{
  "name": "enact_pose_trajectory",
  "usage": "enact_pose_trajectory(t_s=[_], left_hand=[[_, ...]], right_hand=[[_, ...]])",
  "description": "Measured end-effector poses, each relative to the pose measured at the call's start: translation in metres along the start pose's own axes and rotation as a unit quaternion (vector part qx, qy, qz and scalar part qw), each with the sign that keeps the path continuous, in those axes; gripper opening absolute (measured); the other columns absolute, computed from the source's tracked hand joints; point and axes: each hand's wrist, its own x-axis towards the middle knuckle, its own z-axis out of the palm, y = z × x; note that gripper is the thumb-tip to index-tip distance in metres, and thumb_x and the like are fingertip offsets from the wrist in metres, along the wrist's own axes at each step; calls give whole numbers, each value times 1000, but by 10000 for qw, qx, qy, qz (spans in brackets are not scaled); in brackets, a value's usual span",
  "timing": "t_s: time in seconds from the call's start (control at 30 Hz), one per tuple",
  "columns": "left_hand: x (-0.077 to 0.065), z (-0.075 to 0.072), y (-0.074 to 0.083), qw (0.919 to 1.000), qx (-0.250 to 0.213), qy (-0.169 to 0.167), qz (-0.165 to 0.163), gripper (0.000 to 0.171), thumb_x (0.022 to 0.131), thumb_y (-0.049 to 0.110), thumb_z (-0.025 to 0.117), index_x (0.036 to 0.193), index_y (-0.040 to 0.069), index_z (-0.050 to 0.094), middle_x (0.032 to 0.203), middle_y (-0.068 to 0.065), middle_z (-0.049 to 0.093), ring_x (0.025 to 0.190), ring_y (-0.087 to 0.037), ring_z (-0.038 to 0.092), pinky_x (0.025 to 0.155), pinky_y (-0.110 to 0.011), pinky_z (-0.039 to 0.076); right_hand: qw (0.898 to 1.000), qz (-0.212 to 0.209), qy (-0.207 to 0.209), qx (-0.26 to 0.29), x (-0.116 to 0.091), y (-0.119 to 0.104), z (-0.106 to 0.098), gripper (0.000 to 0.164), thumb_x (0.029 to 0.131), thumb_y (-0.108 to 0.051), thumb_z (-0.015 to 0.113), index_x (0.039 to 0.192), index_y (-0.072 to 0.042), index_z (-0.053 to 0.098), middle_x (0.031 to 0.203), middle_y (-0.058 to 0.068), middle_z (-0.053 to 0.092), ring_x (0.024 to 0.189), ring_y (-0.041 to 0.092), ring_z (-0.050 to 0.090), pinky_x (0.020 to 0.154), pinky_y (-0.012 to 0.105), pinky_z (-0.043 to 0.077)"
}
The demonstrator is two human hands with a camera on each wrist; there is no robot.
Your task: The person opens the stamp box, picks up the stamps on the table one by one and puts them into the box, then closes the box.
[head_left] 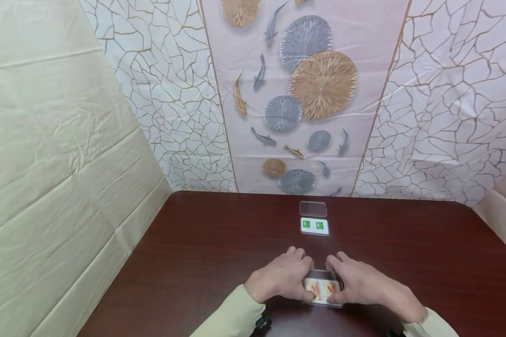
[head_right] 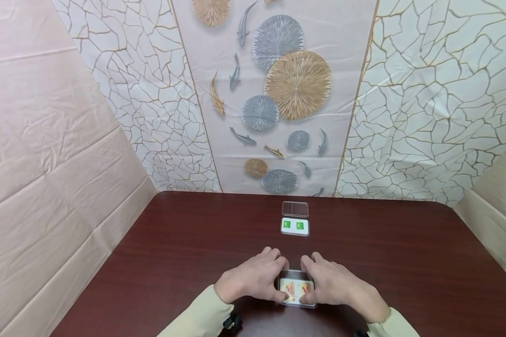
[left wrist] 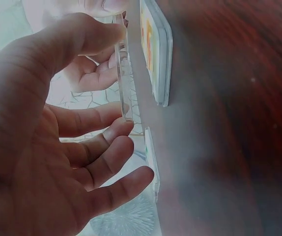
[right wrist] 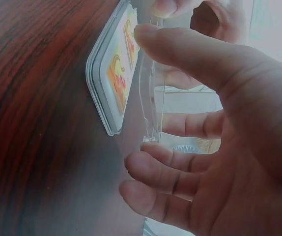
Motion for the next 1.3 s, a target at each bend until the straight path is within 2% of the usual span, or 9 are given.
enact_pose_trajectory(t_s=[0.5, 0.9, 1.3], left_hand=[[0, 7, 6, 9990, 445, -22, 42, 44, 70, 54, 78, 94, 23, 59, 86, 8, 47, 77, -8, 37, 59, -18, 32], [-2, 7, 9, 9984, 543, -160, -20, 47, 72, 56, 78, 100, 22, 61, 89, 8, 49, 79, -8, 39, 61, -19, 35], [-2, 9, 10, 9980, 579, -236, -23, 47, 74, 56, 77, 101, 22, 61, 91, 9, 50, 81, -8, 40, 64, -20, 37]], right_hand=[[9999, -13, 27, -162, -5, 1, 7, 60, 65, -52, 85, 104, -21, 51, 91, -1, 46, 65, 11, 47, 54, 26, 38], [9999, -31, 25, -158, -4, 3, 9, 61, 65, -52, 85, 105, -21, 52, 92, 0, 46, 65, 12, 47, 55, 27, 38], [9999, 127, -111, -34, -4, 2, 11, 61, 64, -52, 86, 104, -21, 53, 92, 2, 48, 67, 16, 48, 56, 31, 38]])
